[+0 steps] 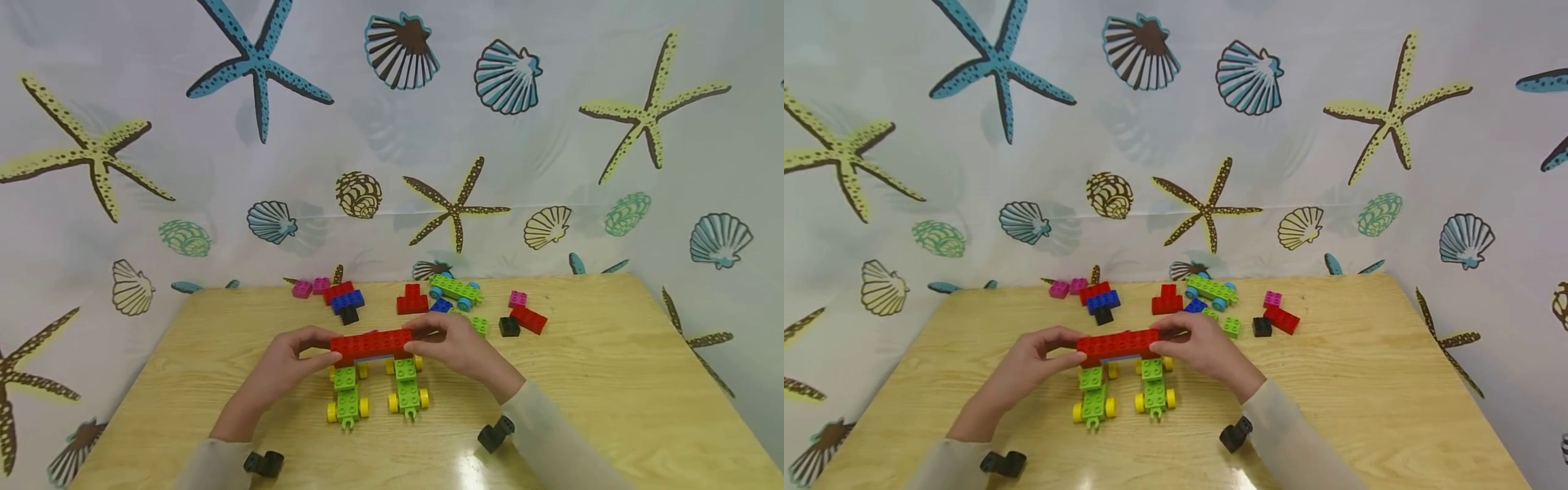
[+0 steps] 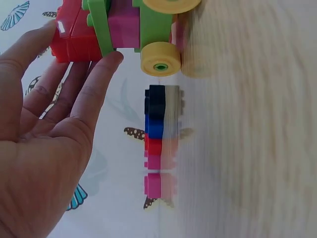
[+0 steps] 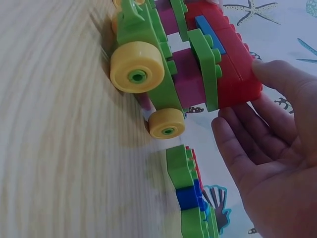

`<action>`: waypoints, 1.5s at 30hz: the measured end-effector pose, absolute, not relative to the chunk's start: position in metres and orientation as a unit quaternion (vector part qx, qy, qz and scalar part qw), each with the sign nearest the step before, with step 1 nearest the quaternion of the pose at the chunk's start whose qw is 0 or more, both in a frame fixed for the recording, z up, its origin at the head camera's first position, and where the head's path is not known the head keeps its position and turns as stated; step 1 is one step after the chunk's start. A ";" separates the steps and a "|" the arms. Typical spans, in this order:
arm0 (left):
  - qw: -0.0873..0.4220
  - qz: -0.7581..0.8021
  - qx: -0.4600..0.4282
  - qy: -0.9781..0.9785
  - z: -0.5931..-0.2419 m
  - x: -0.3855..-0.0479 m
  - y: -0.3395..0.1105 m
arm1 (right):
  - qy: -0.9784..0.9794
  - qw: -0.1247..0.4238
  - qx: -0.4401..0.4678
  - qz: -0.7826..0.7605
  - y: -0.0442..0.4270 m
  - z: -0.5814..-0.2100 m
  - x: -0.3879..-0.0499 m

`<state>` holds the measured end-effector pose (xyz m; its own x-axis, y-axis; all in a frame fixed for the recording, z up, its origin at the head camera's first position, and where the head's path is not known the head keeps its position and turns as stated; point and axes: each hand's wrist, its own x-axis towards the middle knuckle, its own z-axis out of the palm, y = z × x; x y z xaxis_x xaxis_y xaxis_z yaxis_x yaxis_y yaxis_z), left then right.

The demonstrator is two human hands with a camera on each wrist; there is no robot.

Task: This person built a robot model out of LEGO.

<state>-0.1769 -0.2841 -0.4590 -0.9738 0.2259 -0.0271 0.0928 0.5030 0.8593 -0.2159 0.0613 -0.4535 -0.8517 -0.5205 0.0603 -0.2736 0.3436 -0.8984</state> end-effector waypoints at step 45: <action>0.075 0.519 0.119 0.843 -0.466 -0.204 -0.165 | 0.829 0.094 -0.179 -0.522 0.173 -0.456 -0.213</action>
